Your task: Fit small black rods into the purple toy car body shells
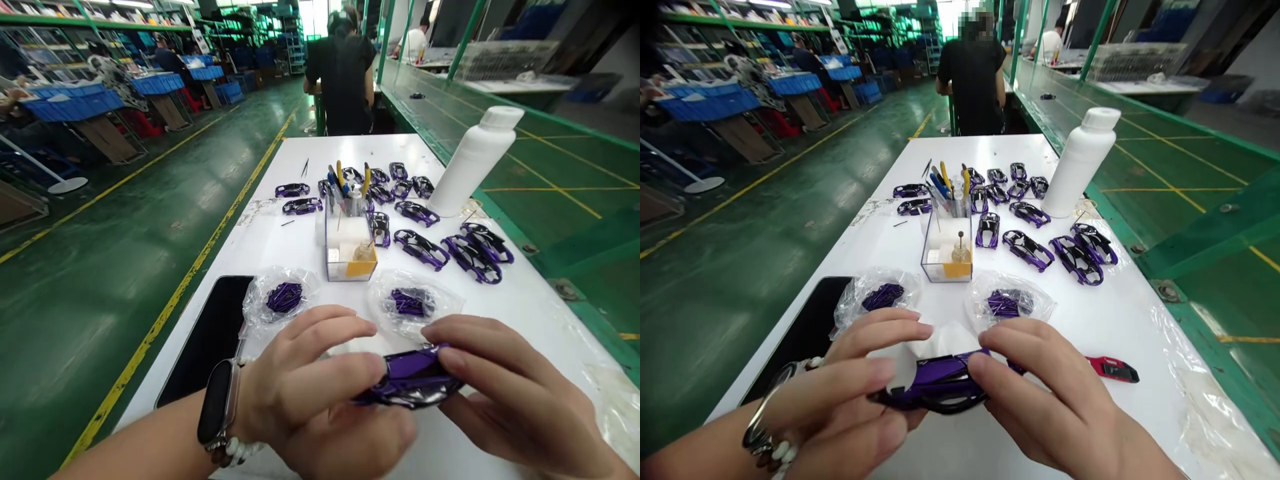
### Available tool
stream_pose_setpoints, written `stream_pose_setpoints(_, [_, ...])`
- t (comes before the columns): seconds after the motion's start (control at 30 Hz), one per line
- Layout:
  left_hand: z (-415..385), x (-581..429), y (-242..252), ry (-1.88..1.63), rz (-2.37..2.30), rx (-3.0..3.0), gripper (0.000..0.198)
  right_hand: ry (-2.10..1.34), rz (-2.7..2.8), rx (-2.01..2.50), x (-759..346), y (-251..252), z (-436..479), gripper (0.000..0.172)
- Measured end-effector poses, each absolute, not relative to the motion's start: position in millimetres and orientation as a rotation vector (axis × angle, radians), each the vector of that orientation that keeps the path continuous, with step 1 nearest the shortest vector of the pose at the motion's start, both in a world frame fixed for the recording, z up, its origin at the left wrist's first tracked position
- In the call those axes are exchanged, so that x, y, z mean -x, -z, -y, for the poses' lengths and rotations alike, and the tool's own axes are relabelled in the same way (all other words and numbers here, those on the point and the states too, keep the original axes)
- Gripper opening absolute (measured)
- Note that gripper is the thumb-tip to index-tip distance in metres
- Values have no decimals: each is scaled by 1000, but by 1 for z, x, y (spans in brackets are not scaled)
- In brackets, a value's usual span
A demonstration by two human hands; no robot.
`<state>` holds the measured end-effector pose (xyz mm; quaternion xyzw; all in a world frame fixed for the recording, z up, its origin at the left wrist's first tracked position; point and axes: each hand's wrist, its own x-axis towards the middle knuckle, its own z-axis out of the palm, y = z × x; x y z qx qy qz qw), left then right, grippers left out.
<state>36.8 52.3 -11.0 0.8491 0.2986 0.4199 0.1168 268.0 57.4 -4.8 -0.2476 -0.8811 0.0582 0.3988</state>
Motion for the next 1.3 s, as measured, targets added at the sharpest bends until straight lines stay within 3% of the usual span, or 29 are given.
stream_pose_setpoints(0.3, [-70,-15,-8,-1503,-612,-2869,16,19,2309,634,-286,21,-55,82])
stream_pose_setpoints(0.53, [-70,-17,-4,-1556,-575,-2875,12,43,2298,619,-288,26,-54,70])
stream_pose_setpoints(0.73, [-70,-14,-5,-1549,-595,-2890,13,62,2295,629,-287,25,-56,74])
stream_pose_setpoints(0.9, [-69,-15,-6,-1525,-574,-2884,17,6,2249,623,-278,18,-58,67])
stream_pose_setpoints(0.97, [-68,-16,-7,-1511,-629,-2812,24,-63,2169,670,-271,14,-56,64])
stream_pose_setpoints(1.13, [-65,-17,-6,-1375,-883,-2355,69,-301,1990,928,-257,12,-49,50])
stream_pose_setpoints(1.3, [-64,-17,-8,-1280,-908,-2184,67,-476,2023,939,-258,11,-52,53])
